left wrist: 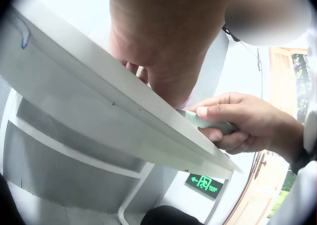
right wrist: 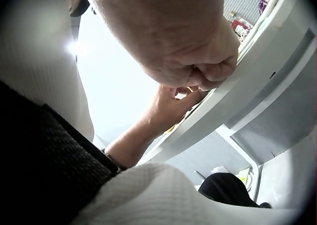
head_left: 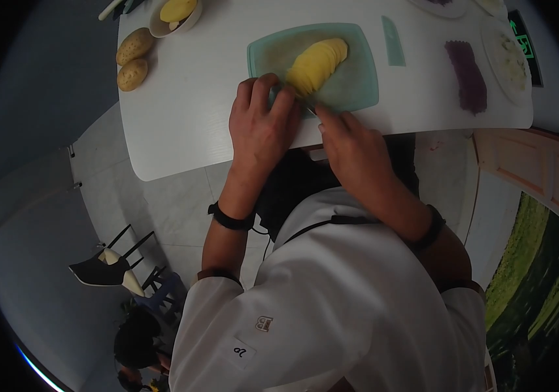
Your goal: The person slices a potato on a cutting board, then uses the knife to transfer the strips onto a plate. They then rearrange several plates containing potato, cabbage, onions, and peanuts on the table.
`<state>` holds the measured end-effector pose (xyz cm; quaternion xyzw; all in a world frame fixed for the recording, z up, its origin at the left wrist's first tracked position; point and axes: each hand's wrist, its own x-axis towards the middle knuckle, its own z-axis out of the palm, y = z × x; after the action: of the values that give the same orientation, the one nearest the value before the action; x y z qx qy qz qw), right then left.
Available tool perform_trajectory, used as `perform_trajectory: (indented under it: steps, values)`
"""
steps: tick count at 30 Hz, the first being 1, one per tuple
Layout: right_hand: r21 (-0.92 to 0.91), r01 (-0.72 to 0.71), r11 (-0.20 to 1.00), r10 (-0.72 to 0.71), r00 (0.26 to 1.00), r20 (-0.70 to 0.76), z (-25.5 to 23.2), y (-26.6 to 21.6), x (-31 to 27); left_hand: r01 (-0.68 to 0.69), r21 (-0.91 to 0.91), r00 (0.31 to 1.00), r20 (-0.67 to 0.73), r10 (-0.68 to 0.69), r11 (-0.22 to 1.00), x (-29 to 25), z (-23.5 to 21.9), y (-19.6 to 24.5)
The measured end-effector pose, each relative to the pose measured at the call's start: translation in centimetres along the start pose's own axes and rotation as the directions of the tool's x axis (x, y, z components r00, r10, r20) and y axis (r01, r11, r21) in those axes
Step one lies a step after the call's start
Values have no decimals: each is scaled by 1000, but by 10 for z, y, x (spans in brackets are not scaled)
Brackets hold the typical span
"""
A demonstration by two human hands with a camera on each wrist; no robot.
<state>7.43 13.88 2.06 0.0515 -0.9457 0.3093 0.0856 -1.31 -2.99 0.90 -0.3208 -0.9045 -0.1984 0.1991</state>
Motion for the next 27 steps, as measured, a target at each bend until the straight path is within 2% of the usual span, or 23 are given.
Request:
perform_trajectory:
  steps: [7, 17, 23, 25, 27]
  values:
    - [-30, 7, 1000, -7, 1000, -6, 1, -1, 0, -50, 23, 996, 76, 48, 998, 7, -6, -4]
    - [-22, 8, 1000, -8, 1000, 4, -1, -1, 0, -61, 32, 996, 66, 59, 998, 2, -3, -8]
    - [32, -13, 999, 12, 1000, 12, 0, 0, -1, -33, -43, 999, -28, 32, 999, 0, -4, -4]
    - [196, -90, 977, 85, 996, 35, -2, -1, 0, 8, -95, 994, -108, -18, 995, -2, -7, -3]
    - [207, -97, 973, 92, 995, 32, -4, -2, 1, 43, -114, 991, -117, -56, 993, -5, -7, -4]
